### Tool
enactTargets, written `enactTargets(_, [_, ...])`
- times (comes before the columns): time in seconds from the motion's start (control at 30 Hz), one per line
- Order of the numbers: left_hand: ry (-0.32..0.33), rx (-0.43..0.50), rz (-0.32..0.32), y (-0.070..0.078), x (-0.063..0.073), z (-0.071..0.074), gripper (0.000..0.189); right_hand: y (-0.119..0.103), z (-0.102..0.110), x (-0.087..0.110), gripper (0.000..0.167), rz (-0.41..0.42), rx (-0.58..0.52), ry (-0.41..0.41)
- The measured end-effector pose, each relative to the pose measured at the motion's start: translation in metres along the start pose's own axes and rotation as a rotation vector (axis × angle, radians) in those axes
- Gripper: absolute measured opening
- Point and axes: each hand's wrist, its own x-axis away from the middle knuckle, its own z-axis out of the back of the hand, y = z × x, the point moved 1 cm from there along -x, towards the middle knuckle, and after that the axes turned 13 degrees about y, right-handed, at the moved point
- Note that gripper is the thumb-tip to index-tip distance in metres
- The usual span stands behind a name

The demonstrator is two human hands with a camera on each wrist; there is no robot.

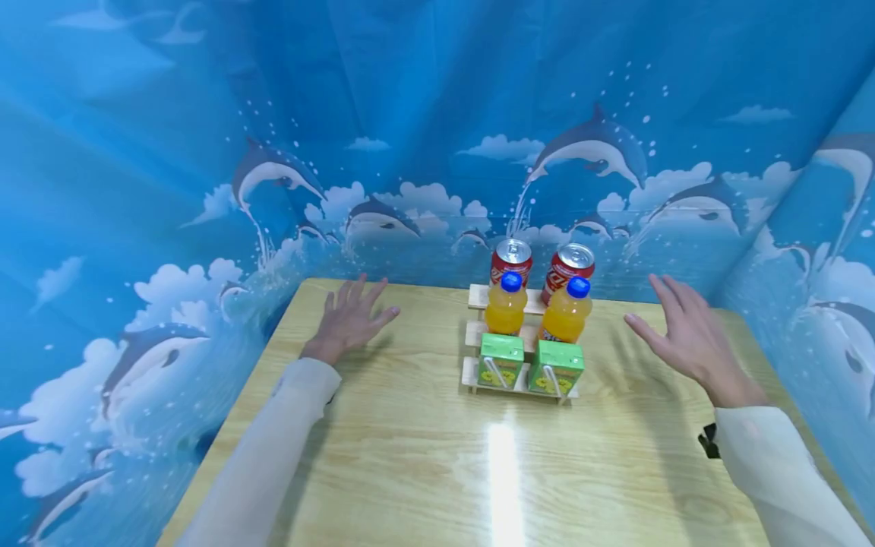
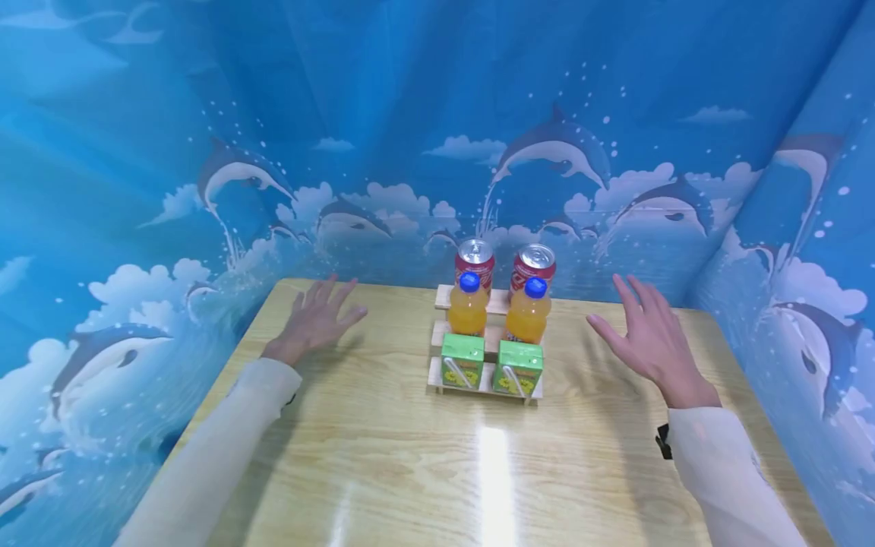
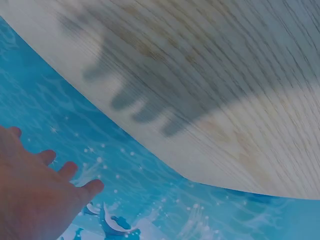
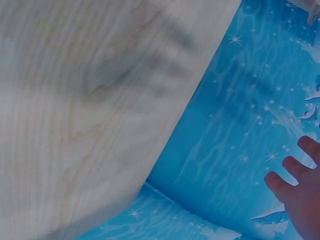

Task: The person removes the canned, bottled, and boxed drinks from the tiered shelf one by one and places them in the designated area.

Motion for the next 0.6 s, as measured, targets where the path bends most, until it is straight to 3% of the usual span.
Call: enactTargets(0.6, [-0.005,0.030,-0.150,0.029,0.003,-0.016,0.080,-0.040,0.010,-0.029,0.093,-0.051,-0.132,-0.016])
